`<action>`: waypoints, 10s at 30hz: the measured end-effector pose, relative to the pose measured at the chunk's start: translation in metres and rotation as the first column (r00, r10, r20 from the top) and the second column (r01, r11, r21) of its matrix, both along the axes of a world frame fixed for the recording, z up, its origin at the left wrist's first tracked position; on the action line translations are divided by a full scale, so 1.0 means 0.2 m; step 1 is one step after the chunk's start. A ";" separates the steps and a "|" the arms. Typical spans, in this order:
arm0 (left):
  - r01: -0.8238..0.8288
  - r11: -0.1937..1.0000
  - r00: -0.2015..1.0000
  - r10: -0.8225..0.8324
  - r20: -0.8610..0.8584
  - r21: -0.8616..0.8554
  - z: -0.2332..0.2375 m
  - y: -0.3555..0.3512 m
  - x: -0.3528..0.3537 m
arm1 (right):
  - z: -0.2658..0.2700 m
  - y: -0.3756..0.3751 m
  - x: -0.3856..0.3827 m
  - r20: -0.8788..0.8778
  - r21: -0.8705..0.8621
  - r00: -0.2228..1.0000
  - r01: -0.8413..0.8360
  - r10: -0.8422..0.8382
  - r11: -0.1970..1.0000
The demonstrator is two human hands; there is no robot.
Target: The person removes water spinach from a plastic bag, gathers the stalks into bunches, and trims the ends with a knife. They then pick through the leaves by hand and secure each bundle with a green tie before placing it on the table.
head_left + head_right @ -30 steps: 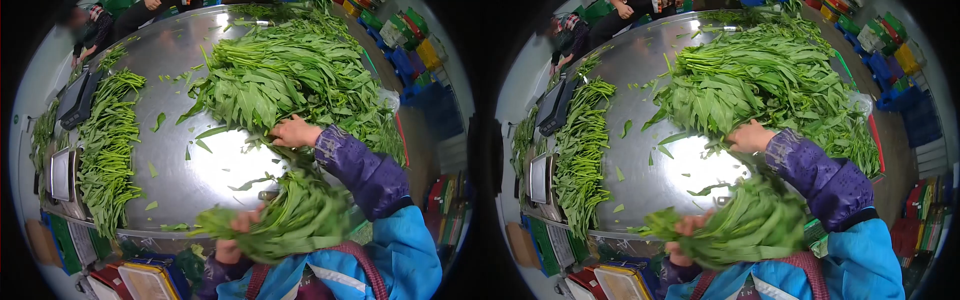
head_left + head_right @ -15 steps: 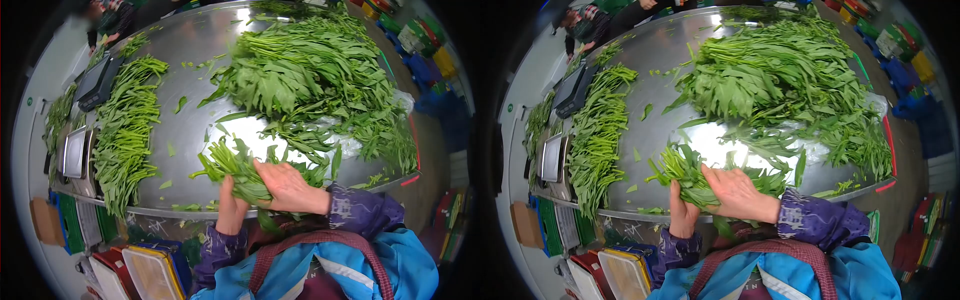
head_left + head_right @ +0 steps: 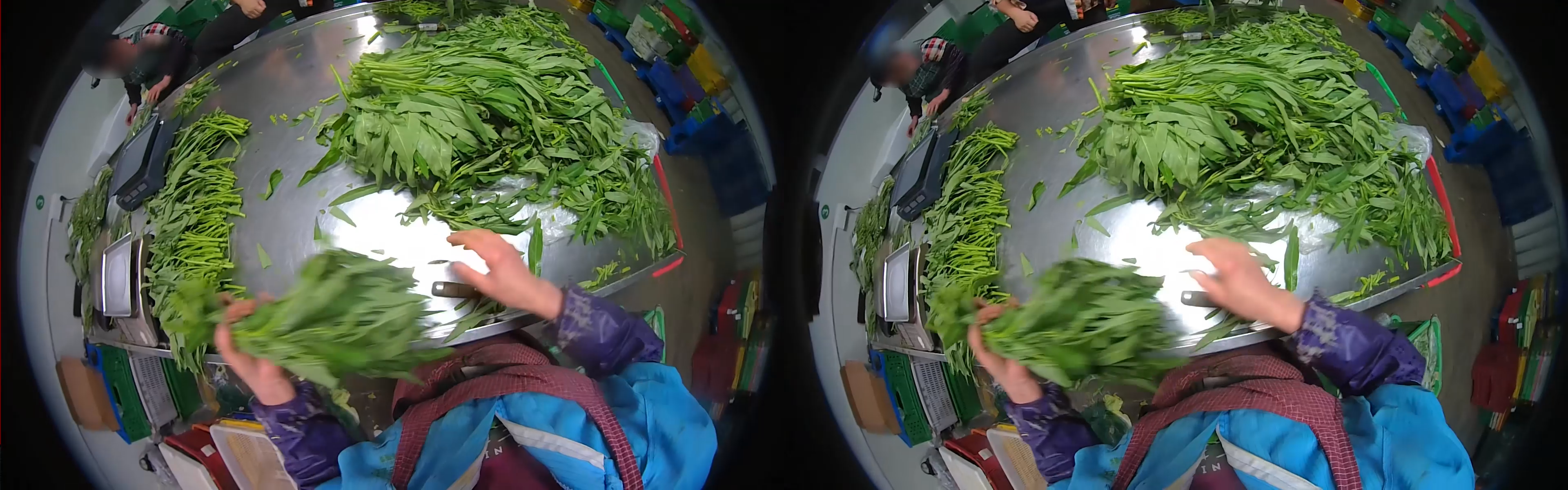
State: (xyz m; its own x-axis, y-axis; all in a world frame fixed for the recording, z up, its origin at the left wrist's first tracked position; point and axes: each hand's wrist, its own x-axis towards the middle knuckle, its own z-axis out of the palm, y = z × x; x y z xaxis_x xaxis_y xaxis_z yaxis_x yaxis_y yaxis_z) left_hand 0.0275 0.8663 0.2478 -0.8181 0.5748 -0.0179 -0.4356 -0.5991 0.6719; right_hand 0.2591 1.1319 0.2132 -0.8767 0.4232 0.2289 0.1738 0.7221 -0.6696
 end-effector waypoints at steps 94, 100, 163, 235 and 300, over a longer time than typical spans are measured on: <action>0.578 0.569 0.687 -0.726 -0.028 -0.586 0.16 1.71 0.73 | 0.14 0.24 0.25 -0.174 -0.931 0.901 -0.018 -0.398 0.365; 0.734 0.341 0.381 -0.923 -0.060 -0.587 0.20 1.65 0.71 | 0.23 0.30 0.46 0.033 -0.999 0.887 0.014 -0.461 -0.043; -0.402 0.039 -0.035 -0.999 -0.027 -0.915 0.24 1.10 0.78 | 0.24 0.42 0.66 0.011 -0.791 0.976 0.142 -0.219 0.595; -0.089 0.333 0.183 -0.921 -0.345 -0.939 0.12 1.00 0.62 | 0.37 0.64 0.61 -0.261 -0.636 0.789 0.292 -0.556 0.714; -0.222 0.199 0.022 -0.978 -0.209 -0.954 0.18 1.02 0.78 | 0.14 0.64 0.50 -0.160 0.224 0.962 0.255 -0.223 0.941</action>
